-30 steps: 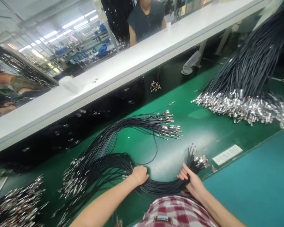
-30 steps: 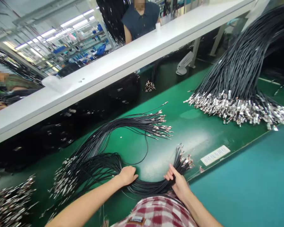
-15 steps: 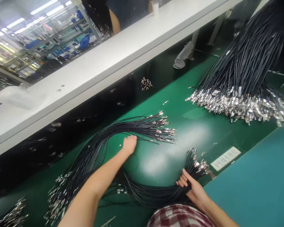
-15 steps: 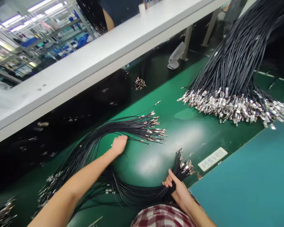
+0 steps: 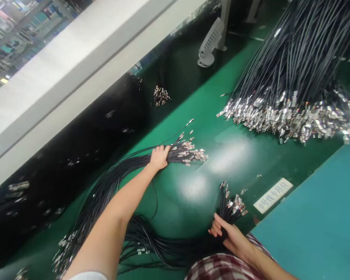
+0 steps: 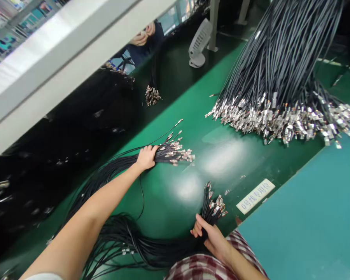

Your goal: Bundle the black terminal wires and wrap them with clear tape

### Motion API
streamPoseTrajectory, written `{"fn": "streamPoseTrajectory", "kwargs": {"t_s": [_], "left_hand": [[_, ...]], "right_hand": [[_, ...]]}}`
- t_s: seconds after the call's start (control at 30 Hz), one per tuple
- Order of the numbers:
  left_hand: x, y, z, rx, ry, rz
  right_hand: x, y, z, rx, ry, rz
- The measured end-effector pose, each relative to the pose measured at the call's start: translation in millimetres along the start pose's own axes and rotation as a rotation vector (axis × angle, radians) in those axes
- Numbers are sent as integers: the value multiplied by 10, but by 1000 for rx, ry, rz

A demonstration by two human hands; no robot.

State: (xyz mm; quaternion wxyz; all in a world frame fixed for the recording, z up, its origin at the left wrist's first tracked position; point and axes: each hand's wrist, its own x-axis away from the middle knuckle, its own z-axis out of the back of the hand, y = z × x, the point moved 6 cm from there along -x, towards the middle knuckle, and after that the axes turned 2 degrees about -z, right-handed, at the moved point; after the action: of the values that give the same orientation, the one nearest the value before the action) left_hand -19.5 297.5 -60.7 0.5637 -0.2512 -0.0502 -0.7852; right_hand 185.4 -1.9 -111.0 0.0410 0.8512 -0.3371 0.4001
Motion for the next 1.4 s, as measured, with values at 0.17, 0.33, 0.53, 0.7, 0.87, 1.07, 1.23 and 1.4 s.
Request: {"fn": "streamPoseTrajectory", "kwargs": {"t_s": [0.17, 0.33, 0.53, 0.7, 0.87, 1.07, 1.23, 1.4], "left_hand": [[-229, 218, 435, 137, 72, 128], [-380, 780, 805, 272, 277, 69], [184, 666, 454, 269, 293, -48], [668, 513, -122, 213, 166, 54], [826, 540, -173, 283, 188, 63], [1295, 399, -161, 472, 335, -29], [1876, 454, -73, 733, 343, -135], [2425, 967, 2, 1072, 331, 11]], "right_hand": [[55, -121, -30, 36, -45, 7], [47, -172, 48, 17, -9, 13], [58, -175, 60, -1, -20, 23], [78, -177, 34, -30, 7, 17], [42, -130, 76, -65, 63, 19], [39, -126, 121, -123, 76, 48], [63, -108, 142, -154, 88, 43], [114, -81, 174, -168, 83, 70]]}}
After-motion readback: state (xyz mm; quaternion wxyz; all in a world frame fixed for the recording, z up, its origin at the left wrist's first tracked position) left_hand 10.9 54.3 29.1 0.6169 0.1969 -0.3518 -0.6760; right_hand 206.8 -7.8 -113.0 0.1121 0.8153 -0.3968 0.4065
